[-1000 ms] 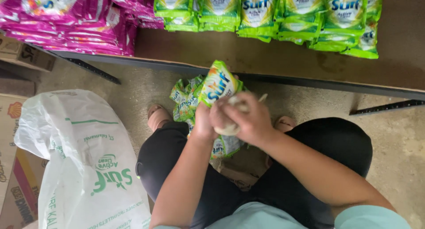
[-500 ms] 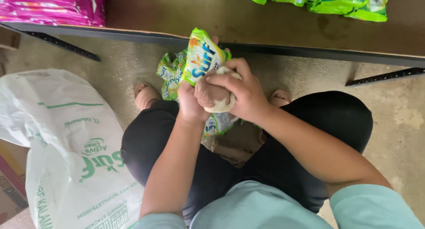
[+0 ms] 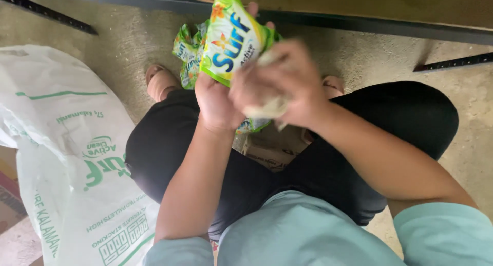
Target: Wiping individual laundry detergent sachets with a cloth and organizing them on a shelf.
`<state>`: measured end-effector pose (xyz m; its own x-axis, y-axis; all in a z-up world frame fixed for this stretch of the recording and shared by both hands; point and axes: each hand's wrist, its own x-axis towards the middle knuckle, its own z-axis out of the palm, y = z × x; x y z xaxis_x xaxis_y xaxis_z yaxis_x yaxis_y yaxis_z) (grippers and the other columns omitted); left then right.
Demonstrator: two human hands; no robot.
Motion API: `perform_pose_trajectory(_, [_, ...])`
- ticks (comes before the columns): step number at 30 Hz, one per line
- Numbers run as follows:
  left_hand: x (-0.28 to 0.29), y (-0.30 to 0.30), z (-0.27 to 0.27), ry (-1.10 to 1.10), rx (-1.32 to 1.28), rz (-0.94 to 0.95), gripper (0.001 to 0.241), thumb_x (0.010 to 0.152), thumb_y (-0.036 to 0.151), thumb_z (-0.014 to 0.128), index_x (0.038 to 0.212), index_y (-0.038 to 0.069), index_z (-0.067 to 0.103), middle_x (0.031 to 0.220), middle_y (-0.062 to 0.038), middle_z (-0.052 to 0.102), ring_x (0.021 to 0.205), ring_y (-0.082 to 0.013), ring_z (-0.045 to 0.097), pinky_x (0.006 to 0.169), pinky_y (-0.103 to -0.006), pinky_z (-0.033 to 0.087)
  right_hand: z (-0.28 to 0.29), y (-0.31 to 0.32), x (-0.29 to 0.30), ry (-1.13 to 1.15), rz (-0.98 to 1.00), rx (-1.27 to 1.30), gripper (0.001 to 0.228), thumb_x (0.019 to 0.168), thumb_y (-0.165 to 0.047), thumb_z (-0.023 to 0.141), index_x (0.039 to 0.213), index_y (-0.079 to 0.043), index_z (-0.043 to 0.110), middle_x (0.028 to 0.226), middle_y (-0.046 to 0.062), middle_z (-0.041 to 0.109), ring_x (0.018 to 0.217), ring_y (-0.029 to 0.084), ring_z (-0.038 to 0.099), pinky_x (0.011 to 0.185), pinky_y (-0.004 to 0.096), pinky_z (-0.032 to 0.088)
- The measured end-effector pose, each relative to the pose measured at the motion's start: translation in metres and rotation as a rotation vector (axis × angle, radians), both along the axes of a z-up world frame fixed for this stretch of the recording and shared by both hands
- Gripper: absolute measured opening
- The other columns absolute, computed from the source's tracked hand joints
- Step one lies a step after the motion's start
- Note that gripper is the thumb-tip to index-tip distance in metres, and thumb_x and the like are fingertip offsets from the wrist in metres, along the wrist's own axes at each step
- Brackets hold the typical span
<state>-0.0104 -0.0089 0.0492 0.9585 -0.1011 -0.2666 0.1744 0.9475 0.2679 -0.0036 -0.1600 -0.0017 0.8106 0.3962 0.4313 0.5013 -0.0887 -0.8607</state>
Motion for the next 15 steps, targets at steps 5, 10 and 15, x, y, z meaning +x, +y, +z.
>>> perform_pose_trajectory(5, [-0.002, 0.001, 0.001, -0.011, 0.02, -0.032, 0.093, 0.078, 0.019, 0.041, 0.167, 0.005, 0.018, 0.167, -0.011, 0.028, 0.145, -0.0361, 0.036, 0.121, -0.048, 0.032, 0.018, 0.003, 0.008, -0.328, -0.158, -0.252, 0.055, 0.076, -0.011, 0.099, 0.118, -0.004, 0.065, 0.12, 0.014, 0.047, 0.11, 0.032, 0.049, 0.086, 0.042, 0.049])
perform_pose_trajectory(10, [-0.002, 0.007, -0.003, -0.039, 0.049, 0.012, 0.089, 0.08, 0.015, 0.04, 0.165, 0.006, 0.018, 0.168, -0.013, 0.027, 0.149, -0.0378, 0.034, 0.121, -0.0505, 0.034, 0.017, 0.0, 0.001, -0.329, -0.033, -0.382, 0.049, 0.071, -0.005, 0.094, 0.114, -0.004, 0.069, 0.119, 0.017, 0.047, 0.095, 0.031, 0.057, 0.071, 0.037, 0.051])
perform_pose_trajectory(15, [-0.001, 0.009, 0.006, 0.021, -0.003, 0.031, 0.092, 0.076, 0.017, 0.038, 0.165, 0.005, 0.02, 0.168, -0.013, 0.027, 0.144, -0.0381, 0.036, 0.123, -0.0504, 0.03, 0.01, 0.007, 0.005, -0.369, -0.146, -0.315, 0.05, 0.077, -0.003, 0.096, 0.113, -0.006, 0.062, 0.117, 0.016, 0.051, 0.096, 0.028, 0.058, 0.068, 0.033, 0.053])
